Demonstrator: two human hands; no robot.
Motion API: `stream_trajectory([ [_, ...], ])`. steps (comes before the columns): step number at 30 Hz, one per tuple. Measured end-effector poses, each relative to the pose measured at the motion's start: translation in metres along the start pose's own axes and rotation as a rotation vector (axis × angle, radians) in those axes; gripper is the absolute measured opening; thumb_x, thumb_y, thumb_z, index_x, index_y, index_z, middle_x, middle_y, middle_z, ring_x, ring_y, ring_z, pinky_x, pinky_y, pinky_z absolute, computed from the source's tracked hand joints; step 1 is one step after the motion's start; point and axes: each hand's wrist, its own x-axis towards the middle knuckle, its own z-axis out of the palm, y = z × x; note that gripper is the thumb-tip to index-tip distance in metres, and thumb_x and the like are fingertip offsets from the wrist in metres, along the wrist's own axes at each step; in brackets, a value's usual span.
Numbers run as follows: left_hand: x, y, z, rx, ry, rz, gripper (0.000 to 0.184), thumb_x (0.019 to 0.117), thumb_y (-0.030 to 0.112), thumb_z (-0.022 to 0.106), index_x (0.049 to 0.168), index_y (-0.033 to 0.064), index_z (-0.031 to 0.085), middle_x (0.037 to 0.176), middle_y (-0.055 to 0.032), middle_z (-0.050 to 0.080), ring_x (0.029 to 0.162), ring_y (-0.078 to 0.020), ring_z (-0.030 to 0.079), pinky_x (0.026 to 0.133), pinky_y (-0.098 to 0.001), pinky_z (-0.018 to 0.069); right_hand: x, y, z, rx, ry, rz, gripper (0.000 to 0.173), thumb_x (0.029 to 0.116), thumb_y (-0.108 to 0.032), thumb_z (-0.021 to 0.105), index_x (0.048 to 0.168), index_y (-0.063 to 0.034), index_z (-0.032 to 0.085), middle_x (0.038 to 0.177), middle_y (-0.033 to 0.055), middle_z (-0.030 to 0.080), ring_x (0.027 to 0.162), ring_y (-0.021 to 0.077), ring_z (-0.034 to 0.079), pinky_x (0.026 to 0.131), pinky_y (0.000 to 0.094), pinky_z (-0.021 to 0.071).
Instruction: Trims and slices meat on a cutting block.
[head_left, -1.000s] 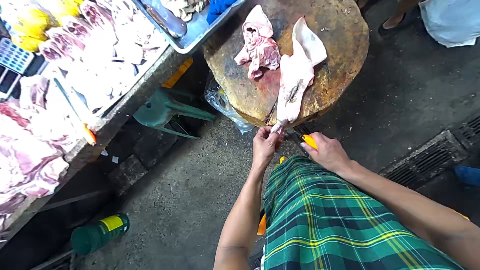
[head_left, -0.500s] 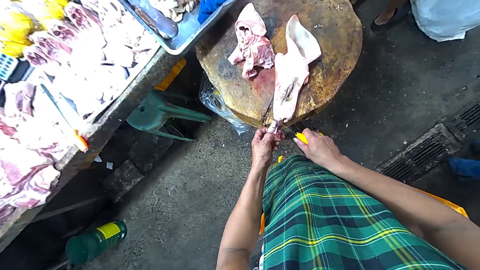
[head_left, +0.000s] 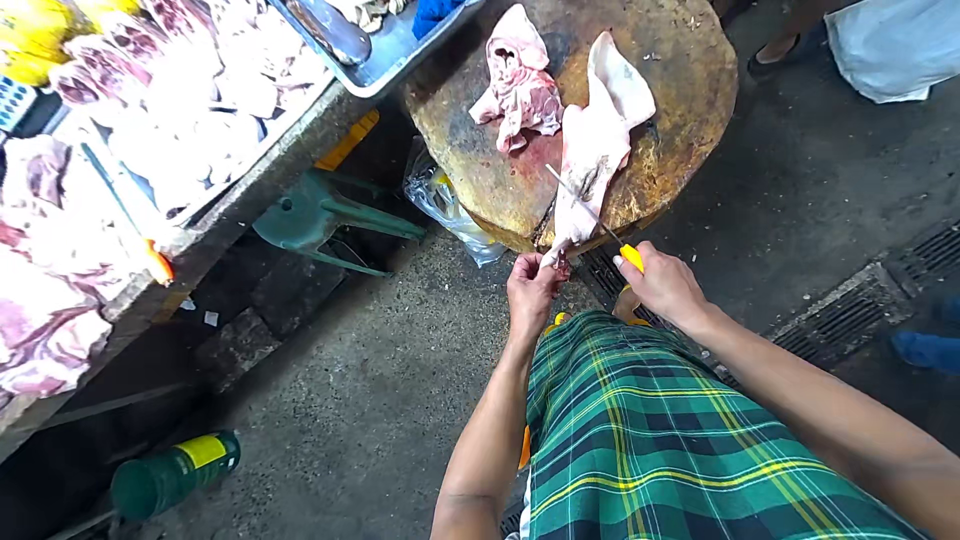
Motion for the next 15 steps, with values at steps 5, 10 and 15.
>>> stream_trajectory([
  [5,-0.028,-0.001,0.008,0.513,0.051,0.270,0.019,0.0941,0.019,0.073,0.110,0.0107,0.066,0.100,-0.0071,0.068,0.078,-0.0176,0.066,0.068,-0.0393,0.0594,-0.024,-0.006,0.002,-0.183,-0.025,-0.231,0.047,0.1053,-0.054,0.047,0.109,-0.0103,0.063,0.093,0.0110,0.068,0.078,0.0319,0.071,0.065,0.0533,0.0584],
  [10,-0.032,-0.010,0.012,0.539,0.072,0.358,0.016,0.0942,0.017,0.072,0.107,0.0088,0.067,0.104,-0.0080,0.066,0.081,-0.0169,0.065,0.070,-0.0372,0.0582,-0.019,0.010,0.000,-0.156,-0.034,-0.097,0.048,0.1058,-0.055,0.046,0.110,-0.0092,0.062,0.092,0.0135,0.069,0.084,0.0353,0.071,0.070,0.0568,0.0579],
  [15,-0.036,-0.011,0.026,0.461,0.112,0.273,0.019,0.0946,0.018,0.072,0.110,0.0095,0.065,0.097,-0.0075,0.068,0.077,-0.0173,0.066,0.069,-0.0386,0.0592,-0.015,0.010,0.002,-0.173,-0.055,-0.246,0.047,0.1059,-0.053,0.047,0.111,-0.0093,0.062,0.095,0.0134,0.069,0.083,0.0344,0.071,0.068,0.0553,0.0586],
])
